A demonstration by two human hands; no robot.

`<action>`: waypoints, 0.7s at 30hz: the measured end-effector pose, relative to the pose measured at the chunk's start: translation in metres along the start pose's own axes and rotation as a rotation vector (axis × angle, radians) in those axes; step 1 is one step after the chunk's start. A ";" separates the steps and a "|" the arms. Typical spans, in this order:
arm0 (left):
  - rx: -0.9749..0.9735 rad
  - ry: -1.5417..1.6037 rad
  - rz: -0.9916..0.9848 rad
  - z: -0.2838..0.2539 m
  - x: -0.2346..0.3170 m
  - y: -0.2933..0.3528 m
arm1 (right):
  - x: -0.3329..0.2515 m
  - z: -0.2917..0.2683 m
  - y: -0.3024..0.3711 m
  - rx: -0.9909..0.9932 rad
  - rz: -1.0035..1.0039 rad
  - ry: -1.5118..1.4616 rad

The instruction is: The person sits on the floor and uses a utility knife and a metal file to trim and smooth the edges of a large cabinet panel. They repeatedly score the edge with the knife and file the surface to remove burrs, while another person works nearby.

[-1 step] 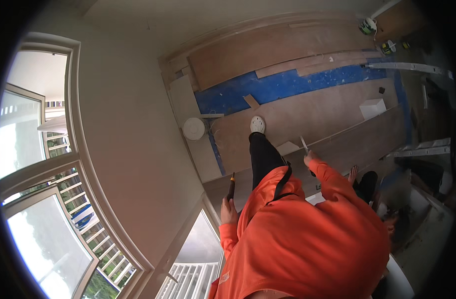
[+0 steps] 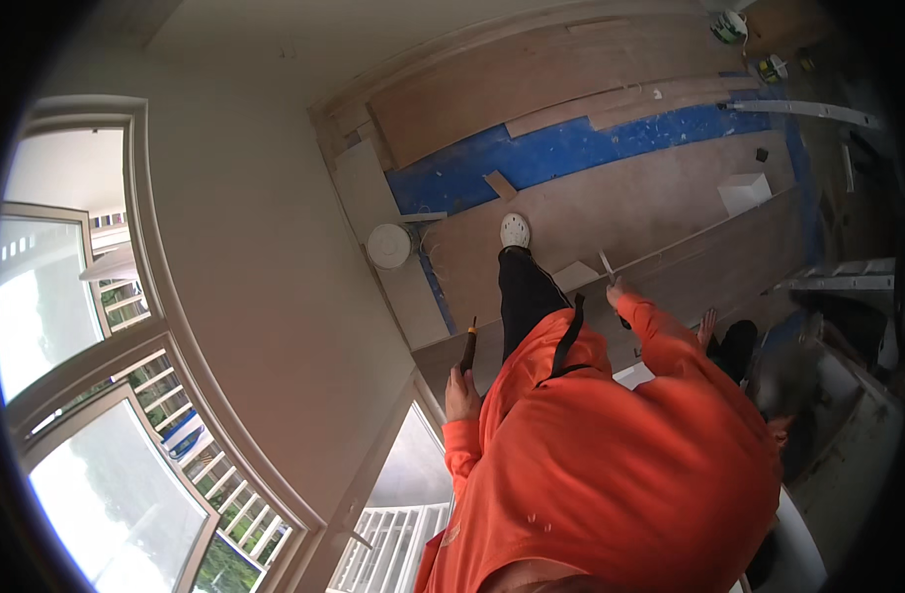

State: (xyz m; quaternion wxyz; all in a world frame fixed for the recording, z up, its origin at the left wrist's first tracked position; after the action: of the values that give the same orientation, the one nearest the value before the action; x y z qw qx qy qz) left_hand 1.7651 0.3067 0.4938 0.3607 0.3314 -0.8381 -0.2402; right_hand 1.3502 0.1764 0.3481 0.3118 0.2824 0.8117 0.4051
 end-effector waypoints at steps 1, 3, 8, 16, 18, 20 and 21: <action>-0.046 0.020 0.035 -0.009 0.037 -0.021 | -0.010 -0.006 -0.009 0.021 0.020 -0.042; -0.217 0.051 0.097 -0.019 0.106 -0.064 | -0.034 -0.017 -0.015 0.159 -0.155 0.000; -0.373 -0.219 0.416 -0.038 0.232 -0.157 | -0.051 -0.016 0.010 0.245 -0.131 -0.188; -0.364 -0.393 0.742 0.021 0.371 -0.299 | -0.067 0.014 -0.016 0.432 0.292 -0.564; -0.408 -0.460 0.796 0.036 0.400 -0.332 | -0.081 0.027 -0.028 0.534 0.290 -0.636; -0.486 -0.553 0.892 0.060 0.429 -0.362 | -0.096 0.042 -0.031 0.608 0.295 -0.721; -0.545 -0.611 0.966 0.077 0.448 -0.374 | -0.105 0.049 -0.030 0.656 0.297 -0.760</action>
State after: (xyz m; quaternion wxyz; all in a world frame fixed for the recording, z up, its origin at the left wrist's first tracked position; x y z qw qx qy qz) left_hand 1.6160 -0.2562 0.4048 0.2442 -0.2715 -0.8671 -0.3387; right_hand 1.4479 0.1095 0.3289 0.4189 0.6043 0.6767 0.0383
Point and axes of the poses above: each hand's wrist, its own y-axis away from the middle knuckle, its own z-axis out of the palm, x = y × z, the point moved 5 cm from there along -y, towards the middle knuckle, and after that the axes turned 10 degrees about -z, right-handed, at the moved point
